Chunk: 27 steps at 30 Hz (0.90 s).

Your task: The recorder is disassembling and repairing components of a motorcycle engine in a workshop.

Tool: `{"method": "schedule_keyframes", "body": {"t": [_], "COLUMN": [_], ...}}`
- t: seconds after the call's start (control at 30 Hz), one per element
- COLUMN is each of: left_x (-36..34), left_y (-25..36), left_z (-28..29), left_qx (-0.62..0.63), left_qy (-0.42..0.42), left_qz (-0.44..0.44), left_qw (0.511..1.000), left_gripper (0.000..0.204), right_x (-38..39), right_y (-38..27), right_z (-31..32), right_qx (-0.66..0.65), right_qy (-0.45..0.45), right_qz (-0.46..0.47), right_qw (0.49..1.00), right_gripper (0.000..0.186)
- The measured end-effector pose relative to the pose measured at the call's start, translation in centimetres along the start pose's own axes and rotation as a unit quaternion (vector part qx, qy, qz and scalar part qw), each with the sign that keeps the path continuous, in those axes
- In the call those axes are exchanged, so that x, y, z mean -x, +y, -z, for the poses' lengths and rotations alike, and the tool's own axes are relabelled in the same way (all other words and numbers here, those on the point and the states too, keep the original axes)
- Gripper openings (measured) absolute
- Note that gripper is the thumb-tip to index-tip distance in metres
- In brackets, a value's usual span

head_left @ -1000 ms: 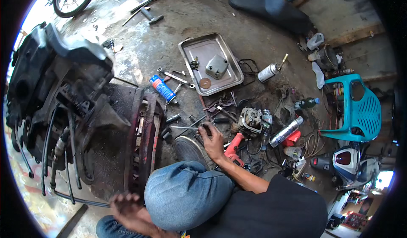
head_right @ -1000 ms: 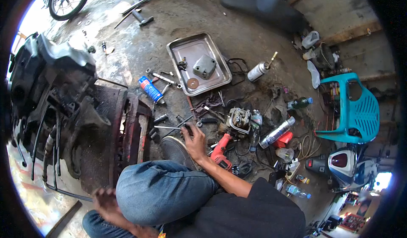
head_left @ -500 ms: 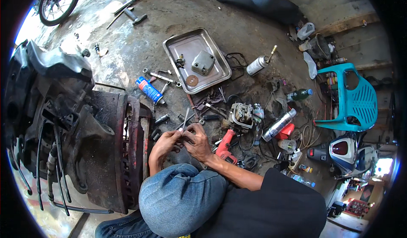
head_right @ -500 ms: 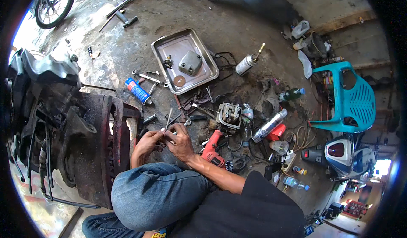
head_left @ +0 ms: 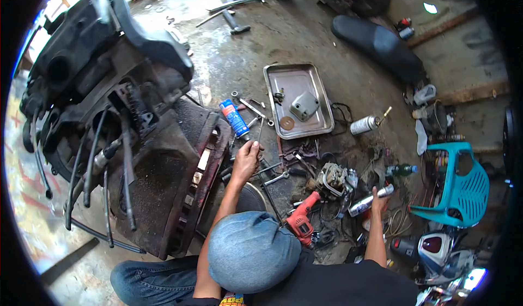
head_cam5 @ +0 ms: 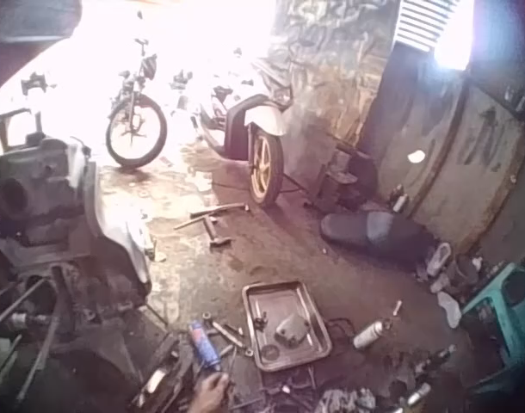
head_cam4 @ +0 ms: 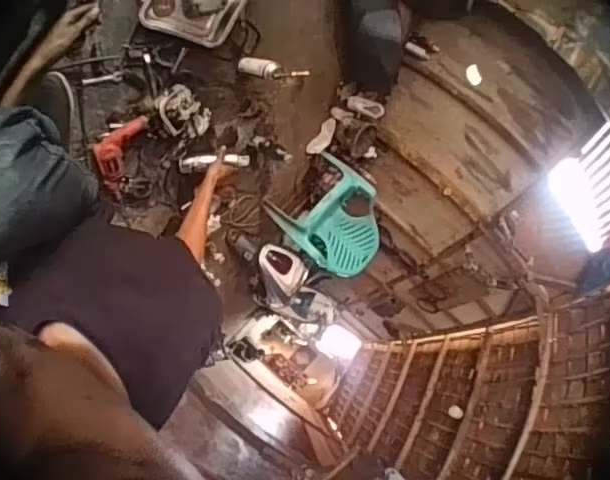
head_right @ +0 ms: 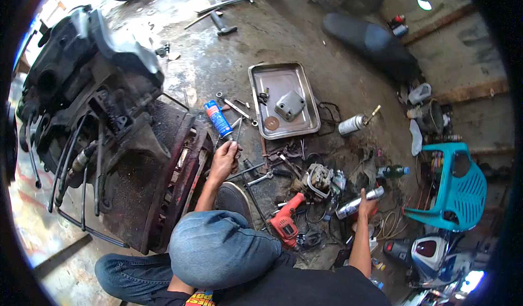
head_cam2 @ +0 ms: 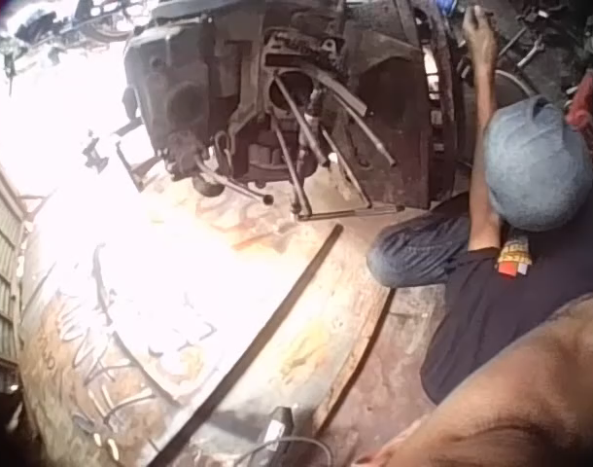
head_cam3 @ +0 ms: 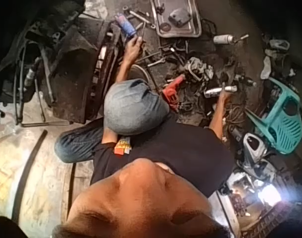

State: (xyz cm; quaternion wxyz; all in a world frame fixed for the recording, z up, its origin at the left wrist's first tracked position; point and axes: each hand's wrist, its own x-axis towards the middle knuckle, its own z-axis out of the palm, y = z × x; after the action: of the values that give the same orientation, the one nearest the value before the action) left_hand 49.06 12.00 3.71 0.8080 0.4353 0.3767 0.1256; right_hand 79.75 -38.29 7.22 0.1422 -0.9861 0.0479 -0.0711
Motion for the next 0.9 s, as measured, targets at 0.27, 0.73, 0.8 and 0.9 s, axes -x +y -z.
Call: {"method": "schedule_keyframes", "body": {"t": [0.27, 0.73, 0.8, 0.9], "left_x": [-0.3, -2.1, -2.0, -1.8], "left_y": [-0.1, -3.4, -3.8, -4.1], "left_z": [0.0, 2.0, 2.6, 3.2], "left_qx": [0.042, 0.102, 0.076, 0.066], "left_qy": [0.032, 0.077, 0.097, 0.105], "left_qz": [-0.012, -0.019, 0.0, -0.019], "left_qw": [0.999, 0.992, 0.992, 0.992], "left_gripper": [0.035, 0.036, 0.036, 0.037], "right_x": [2.0, 23.0, 25.1, 26.8], "right_y": [-1.5, -30.6, -33.0, -34.9], "right_z": [-0.2, 7.0, 4.7, 3.1], "right_qx": [0.05, -0.414, -0.385, -0.355], "right_qy": [0.11, -0.451, -0.499, -0.486], "right_qz": [-0.122, 0.145, 0.144, 0.272], "right_qw": [0.985, 0.777, 0.763, 0.751], "right_gripper": [0.113, 0.089, 0.091, 0.074]}}
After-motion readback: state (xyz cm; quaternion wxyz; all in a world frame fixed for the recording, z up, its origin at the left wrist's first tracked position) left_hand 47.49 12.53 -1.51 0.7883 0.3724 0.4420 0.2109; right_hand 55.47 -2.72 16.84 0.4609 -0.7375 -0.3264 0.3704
